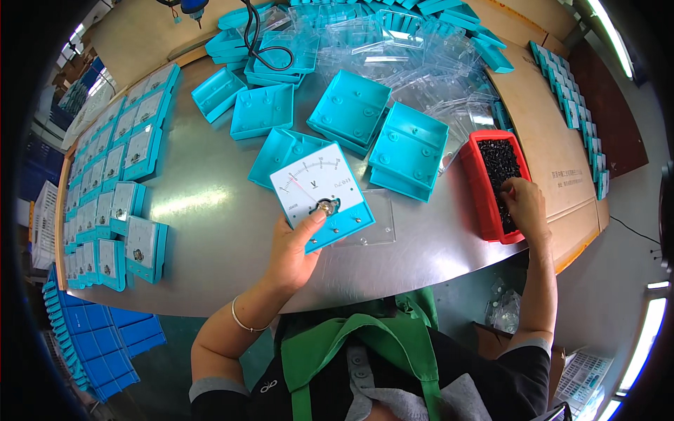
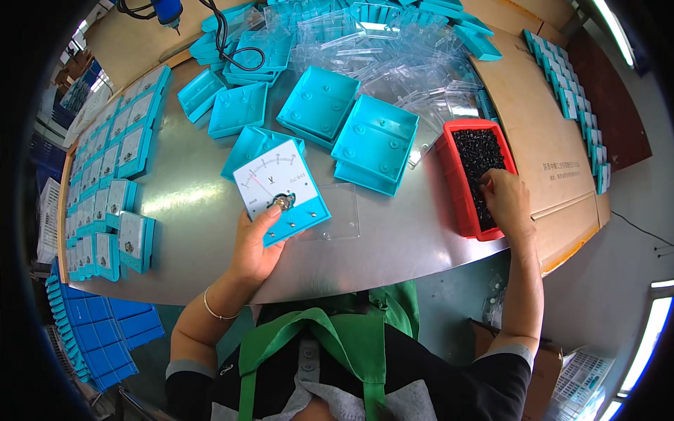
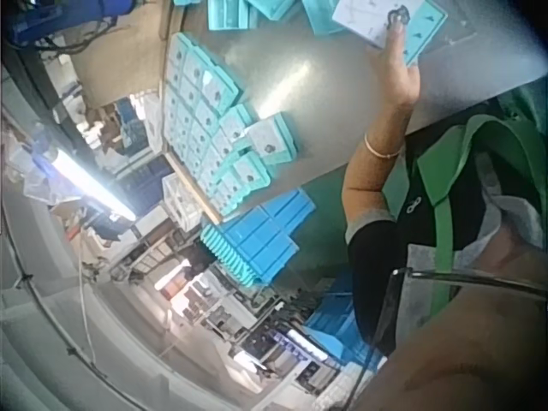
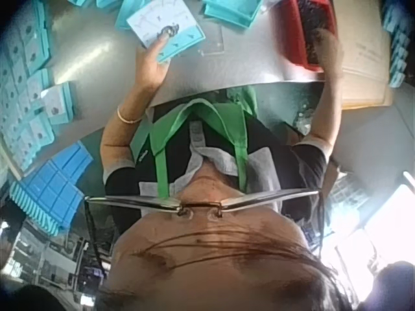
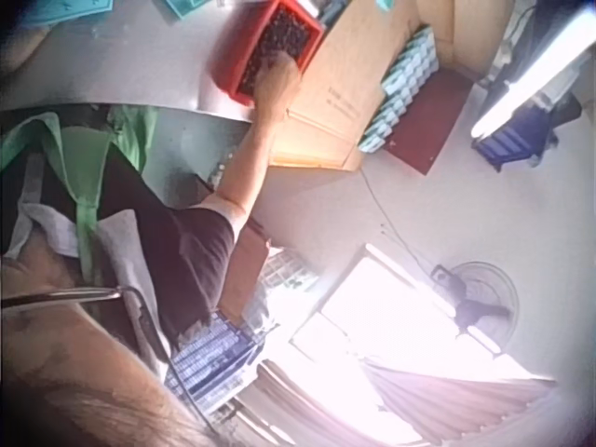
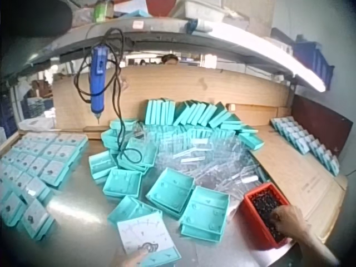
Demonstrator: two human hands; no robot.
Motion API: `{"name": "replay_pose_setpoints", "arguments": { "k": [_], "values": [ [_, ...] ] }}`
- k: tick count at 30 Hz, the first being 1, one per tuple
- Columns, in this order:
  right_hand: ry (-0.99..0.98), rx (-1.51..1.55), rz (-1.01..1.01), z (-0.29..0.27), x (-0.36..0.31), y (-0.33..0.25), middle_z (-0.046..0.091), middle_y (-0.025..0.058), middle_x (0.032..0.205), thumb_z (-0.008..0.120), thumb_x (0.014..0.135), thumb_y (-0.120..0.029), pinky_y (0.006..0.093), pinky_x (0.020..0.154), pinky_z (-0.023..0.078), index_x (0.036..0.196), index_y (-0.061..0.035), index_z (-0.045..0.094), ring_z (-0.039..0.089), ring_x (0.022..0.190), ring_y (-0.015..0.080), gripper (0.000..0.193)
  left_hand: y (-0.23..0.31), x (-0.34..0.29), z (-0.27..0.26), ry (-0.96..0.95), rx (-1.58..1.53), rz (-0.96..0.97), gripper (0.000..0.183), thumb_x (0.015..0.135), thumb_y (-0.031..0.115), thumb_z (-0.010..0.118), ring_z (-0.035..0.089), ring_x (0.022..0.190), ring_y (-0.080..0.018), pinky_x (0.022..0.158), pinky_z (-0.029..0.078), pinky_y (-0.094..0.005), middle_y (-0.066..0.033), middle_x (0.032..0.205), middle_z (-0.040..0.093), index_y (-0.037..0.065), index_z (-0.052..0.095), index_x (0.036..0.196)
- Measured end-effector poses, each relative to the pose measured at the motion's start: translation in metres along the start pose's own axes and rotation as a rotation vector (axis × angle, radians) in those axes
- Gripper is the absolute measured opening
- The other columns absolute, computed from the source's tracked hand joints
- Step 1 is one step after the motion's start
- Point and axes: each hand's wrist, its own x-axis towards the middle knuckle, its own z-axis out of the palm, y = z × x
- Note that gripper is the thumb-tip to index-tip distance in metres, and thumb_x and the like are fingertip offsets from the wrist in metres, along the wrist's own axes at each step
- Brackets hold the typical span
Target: The person assembles small teal electrical devices by inserting a dial gauge into a plastic housing, securing it with a screwdriver, and adding a clear cover. They repeat this process for multiple units, stacking the finished products on the table and eventually moving them into a cardboard box.
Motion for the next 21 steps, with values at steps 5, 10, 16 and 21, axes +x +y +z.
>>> {"name": "replay_pose_setpoints", "arguments": {
  "k": [5, 10, 16, 21],
  "values": [
    [0.069, 0.016, -0.028, -0.009, -0.005, -0.001, 0.061, 0.012, 0.078, 0.064, 0.076, -0.002, 0.0387, 0.065, 0.048, 0.087, -0.0035, 0.063, 0.062, 0.073, 0.03, 0.01, 0.004, 0.0, 0.0, 0.045, 0.003, 0.064, 0.034, 0.087, 0.01, 0.059, 0.064, 0.092, -0.0215, 0.074, 0.056, -0.0381, -0.0114, 0.107, 0.06, 0.0, 0.048, 0.118],
    [0.145, 0.487, -0.341, -0.03, -0.025, -0.084, 0.057, 0.0095, 0.079, 0.06, 0.074, 0.008, 0.0285, 0.055, 0.046, 0.084, -0.0015, 0.06, 0.058, 0.064, 0.0216, 0.014, 0.014, -0.005, 0.001, 0.083, 0.018, 0.06, 0.035, 0.086, 0.01, 0.06, 0.064, 0.094, -0.0224, 0.075, 0.055, -0.0383, -0.0119, 0.107, 0.06, 0.0, 0.048, 0.118],
    [-0.222, 0.668, -0.682, 0.019, -0.038, -0.153, 0.061, 0.0141, 0.084, 0.063, 0.067, 0.005, 0.0386, 0.065, 0.05, 0.086, -0.0008, 0.063, 0.062, 0.075, 0.0316, 0.02, 0.015, 0.002, -0.006, 0.064, 0.089, 0.138, 0.034, 0.089, 0.012, 0.055, 0.063, 0.093, -0.0216, 0.075, 0.053, -0.037, -0.0105, 0.109, 0.06, 0.002, 0.046, 0.12],
    [-0.257, 0.549, -0.758, 0.038, -0.03, -0.177, 0.063, 0.0115, 0.082, 0.064, 0.069, 0.001, 0.04, 0.067, 0.05, 0.083, -0.0029, 0.064, 0.061, 0.075, 0.0323, 0.015, 0.018, 0.001, -0.018, 0.093, 0.025, 0.125, 0.035, 0.086, 0.011, 0.06, 0.064, 0.091, -0.021, 0.075, 0.054, -0.0374, -0.0114, 0.106, 0.061, 0.001, 0.048, 0.117]
  ]
}}
